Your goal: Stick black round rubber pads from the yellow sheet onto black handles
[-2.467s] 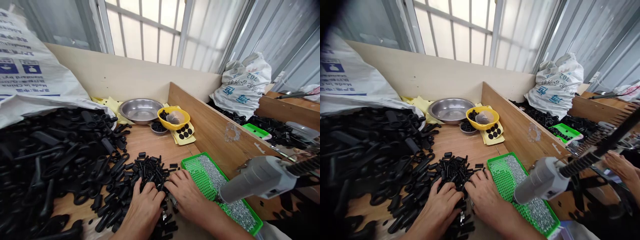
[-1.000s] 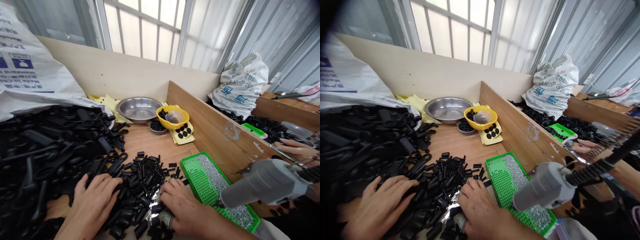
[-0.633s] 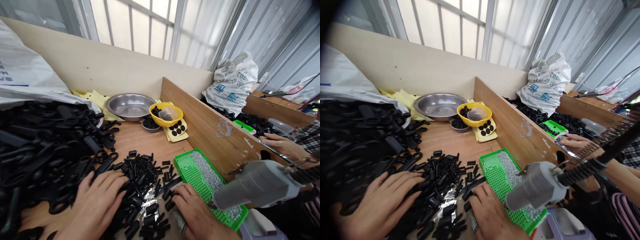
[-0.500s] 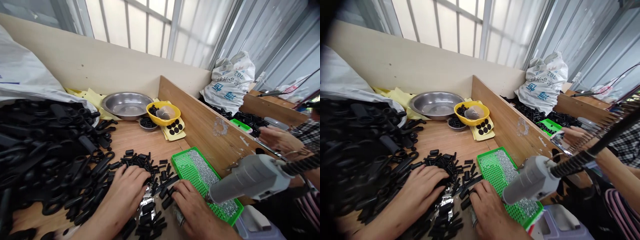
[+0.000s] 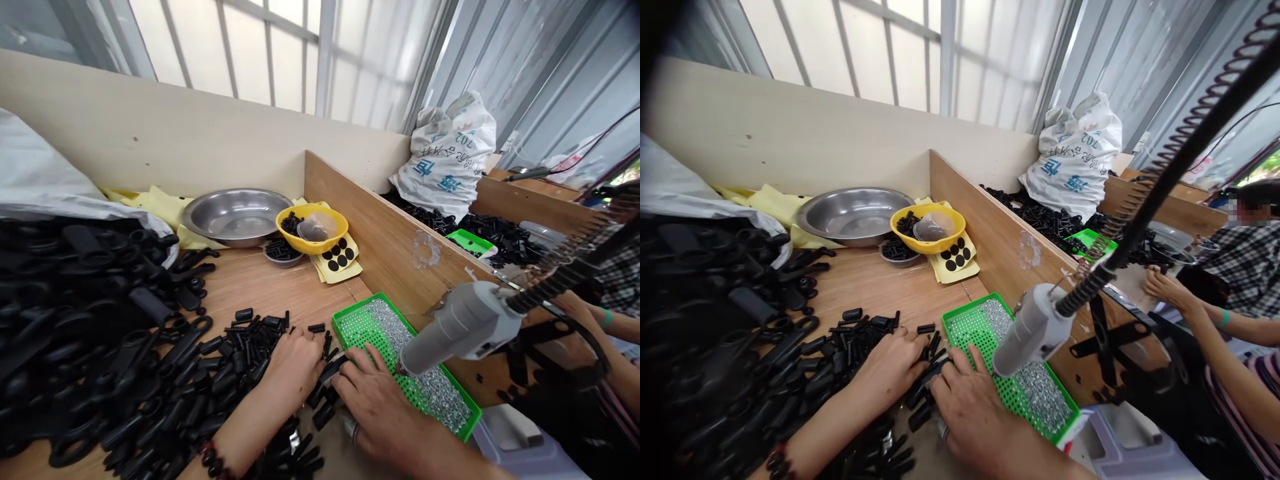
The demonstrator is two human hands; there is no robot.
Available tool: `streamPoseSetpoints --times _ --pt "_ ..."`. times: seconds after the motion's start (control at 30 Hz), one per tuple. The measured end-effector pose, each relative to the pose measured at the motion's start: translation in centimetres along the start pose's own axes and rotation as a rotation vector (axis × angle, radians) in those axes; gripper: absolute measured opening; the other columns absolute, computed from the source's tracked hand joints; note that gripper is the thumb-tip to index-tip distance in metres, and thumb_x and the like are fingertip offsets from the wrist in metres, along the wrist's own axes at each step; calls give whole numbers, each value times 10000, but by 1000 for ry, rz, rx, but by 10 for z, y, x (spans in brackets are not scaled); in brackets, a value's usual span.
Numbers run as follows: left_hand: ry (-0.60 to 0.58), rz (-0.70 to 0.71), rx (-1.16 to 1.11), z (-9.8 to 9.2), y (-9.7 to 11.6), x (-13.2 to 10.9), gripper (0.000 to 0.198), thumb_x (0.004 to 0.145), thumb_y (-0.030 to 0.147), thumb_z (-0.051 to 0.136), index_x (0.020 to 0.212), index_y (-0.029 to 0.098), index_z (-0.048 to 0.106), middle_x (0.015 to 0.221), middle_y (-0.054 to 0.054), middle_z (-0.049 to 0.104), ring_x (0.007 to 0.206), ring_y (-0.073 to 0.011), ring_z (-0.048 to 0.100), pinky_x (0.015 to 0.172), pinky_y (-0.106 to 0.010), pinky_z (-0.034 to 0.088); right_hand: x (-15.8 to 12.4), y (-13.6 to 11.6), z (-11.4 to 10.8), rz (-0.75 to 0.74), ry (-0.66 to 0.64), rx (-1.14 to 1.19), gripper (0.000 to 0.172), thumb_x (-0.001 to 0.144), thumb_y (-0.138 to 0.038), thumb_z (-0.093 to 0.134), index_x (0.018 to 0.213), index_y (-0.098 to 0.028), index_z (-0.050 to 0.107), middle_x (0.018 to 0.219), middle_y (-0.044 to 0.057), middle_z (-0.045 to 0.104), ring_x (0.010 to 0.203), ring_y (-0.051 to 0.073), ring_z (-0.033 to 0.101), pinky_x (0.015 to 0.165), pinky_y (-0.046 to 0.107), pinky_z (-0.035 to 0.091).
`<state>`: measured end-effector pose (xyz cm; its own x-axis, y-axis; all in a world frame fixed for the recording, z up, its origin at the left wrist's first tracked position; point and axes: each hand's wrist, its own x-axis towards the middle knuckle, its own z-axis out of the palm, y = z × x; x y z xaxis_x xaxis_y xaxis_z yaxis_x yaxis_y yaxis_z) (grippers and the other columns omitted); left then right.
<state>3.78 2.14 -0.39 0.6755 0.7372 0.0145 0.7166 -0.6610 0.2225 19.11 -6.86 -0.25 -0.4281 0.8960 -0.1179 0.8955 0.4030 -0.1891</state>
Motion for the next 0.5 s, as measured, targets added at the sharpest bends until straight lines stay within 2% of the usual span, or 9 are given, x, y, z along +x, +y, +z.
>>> streamPoseSetpoints --times 0.1,0.23,0.37,0.5 --pt "-9 32 -87 2 -4 0 193 727 34 501 791 179 611 814 -69 684 866 -253 616 710 -324 463 1 -1 1 -32 -1 22 443 686 -163 510 1129 -169 516 1108 90 558 1184 279 359 1110 480 15" --pt "2 42 -216 2 -10 -5 210 706 11 496 723 205 573 752 10 667 795 -160 607 694 -225 443 1 -6 7 -43 -18 31 457 696 -192 513 1151 -149 508 1137 105 547 1133 287 391 1089 468 106" --pt "54 -23 -264 -15 -24 -26 115 782 130 503 708 206 549 730 16 640 751 -158 599 687 -241 442 2 -12 9 -50 10 28 522 741 -247 524 1249 -162 444 1170 112 536 1090 297 428 1051 483 183" --pt "141 -168 -334 -34 -55 -59 137 820 244 466 714 212 546 694 21 622 671 -165 593 643 -263 444 8 -14 11 -85 21 -70 478 756 -320 580 1206 -197 474 1084 100 584 983 297 518 917 441 366"
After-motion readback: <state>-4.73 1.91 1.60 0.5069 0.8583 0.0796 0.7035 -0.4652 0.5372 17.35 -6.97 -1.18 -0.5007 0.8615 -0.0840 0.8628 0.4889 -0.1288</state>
